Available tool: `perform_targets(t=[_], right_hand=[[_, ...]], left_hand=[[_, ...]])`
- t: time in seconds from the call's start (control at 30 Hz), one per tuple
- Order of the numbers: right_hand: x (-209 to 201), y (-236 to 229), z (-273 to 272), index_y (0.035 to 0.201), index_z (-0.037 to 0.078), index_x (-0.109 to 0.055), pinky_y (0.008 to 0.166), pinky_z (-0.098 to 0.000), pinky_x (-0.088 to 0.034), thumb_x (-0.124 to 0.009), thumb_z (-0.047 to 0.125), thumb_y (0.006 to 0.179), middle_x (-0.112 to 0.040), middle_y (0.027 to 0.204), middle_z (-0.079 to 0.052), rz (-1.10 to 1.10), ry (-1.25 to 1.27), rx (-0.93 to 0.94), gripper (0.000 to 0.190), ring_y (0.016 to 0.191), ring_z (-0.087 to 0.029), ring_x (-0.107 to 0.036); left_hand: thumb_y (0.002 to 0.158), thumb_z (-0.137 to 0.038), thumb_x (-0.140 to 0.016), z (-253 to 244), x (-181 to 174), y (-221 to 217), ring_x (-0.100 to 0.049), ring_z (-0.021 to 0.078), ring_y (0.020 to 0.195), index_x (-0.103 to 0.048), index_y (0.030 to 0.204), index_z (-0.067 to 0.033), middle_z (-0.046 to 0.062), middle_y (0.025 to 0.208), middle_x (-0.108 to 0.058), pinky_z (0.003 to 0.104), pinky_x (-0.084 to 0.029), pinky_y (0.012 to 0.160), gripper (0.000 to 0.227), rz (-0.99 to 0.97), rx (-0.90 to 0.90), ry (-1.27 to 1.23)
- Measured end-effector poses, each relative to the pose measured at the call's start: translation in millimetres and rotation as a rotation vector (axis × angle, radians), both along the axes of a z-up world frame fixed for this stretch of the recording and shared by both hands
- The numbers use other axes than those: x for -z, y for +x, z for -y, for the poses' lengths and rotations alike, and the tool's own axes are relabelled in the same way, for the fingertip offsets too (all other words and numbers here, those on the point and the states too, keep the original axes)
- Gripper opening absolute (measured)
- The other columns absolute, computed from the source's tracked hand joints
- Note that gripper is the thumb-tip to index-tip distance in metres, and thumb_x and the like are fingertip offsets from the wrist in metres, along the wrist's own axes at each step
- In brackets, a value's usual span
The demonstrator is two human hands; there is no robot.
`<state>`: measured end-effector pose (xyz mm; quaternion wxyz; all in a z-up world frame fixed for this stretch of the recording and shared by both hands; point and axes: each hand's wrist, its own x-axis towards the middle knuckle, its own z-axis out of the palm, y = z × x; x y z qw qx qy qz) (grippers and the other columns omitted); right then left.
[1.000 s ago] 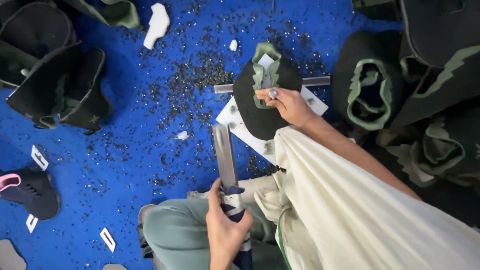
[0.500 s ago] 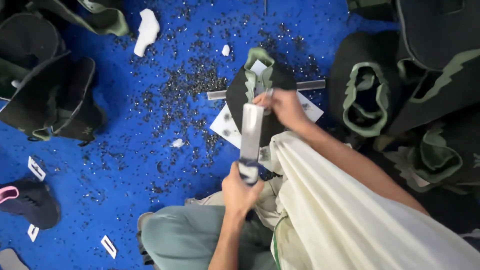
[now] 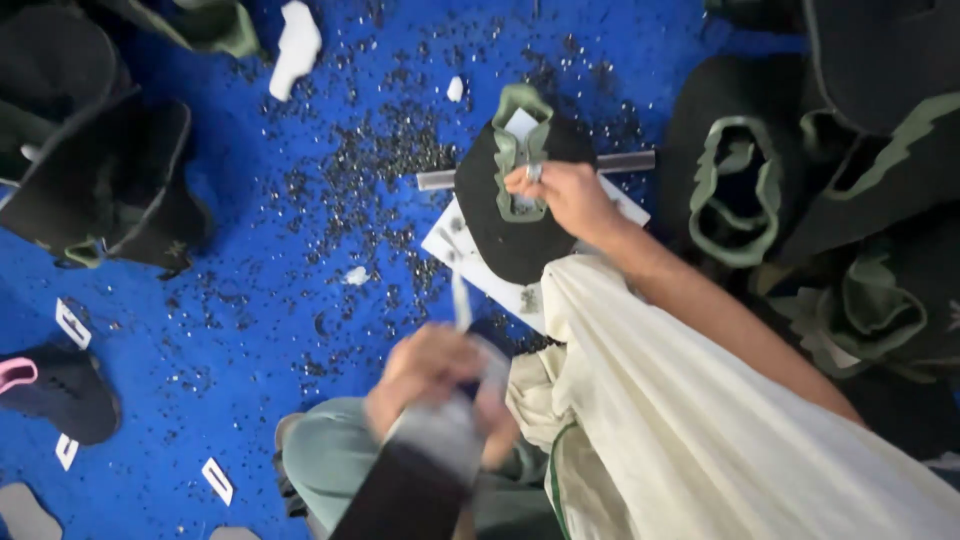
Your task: The person punches decorative or functional holes into shoe upper components using a hand punch and a hammer.
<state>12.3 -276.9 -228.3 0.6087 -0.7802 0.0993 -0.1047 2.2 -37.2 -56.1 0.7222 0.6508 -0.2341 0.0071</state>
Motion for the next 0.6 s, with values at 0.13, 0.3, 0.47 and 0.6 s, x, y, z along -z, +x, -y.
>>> perform_targets(t=[0.13,0.3,0.47,0.6], right_hand=[[-1.1,-12.8,-9.6,0.120,-0.002,-0.070,0.086,-0.0328,-0.059,-0.053,-0.006,0.098,-0.075,0.114,-0.014,0.154,-0.231,-0.071,0.028,0.106,-0.023,-0.073],[20.2,15.1,15.8,0.105,-0.002,-0.068,0.087,-0.0340,-0.061,-0.051,0.005,0.109,-0.079,0.104,-0.011,-0.063,0.413,0.181,0.018,0.094,-0.021,-0.075],[15.9,24.9,23.5,0.102,-0.003,-0.061,0.089,-0.0316,-0.063,-0.049,0.004,0.105,-0.077,0.107,-0.010,-0.153,0.575,0.034,0.014,0.101,-0.020,-0.077],[-0.7,13.6,4.8,0.109,-0.005,-0.068,0.087,-0.0311,-0.060,-0.053,-0.004,0.101,-0.077,0.109,-0.013,0.026,0.058,0.042,0.017,0.101,-0.022,-0.076]], left_hand=[[0.064,-0.015,-0.084,-9.2,93.2,-8.8,-0.073,0.0311,0.074,-0.060,0.102,0.0001,0.017,0.083,-0.070,0.039,-0.056,0.067,0.048,-0.210,0.065,0.732],[0.066,-0.020,-0.084,-13.5,33.3,-11.5,-0.072,0.0239,0.068,-0.061,0.096,-0.0027,0.012,0.075,-0.072,0.037,-0.058,0.065,0.042,-0.274,0.015,0.827],[0.068,-0.020,-0.082,-5.5,-24.7,-3.0,-0.064,0.0162,0.061,-0.050,0.099,-0.0054,0.007,0.071,-0.064,0.034,-0.054,0.060,0.047,-0.114,-0.062,0.382],[0.071,-0.015,-0.078,2.1,64.7,0.5,-0.058,0.0192,0.064,-0.050,0.091,-0.0063,0.008,0.073,-0.058,0.035,-0.051,0.061,0.035,-0.052,-0.032,0.383]])
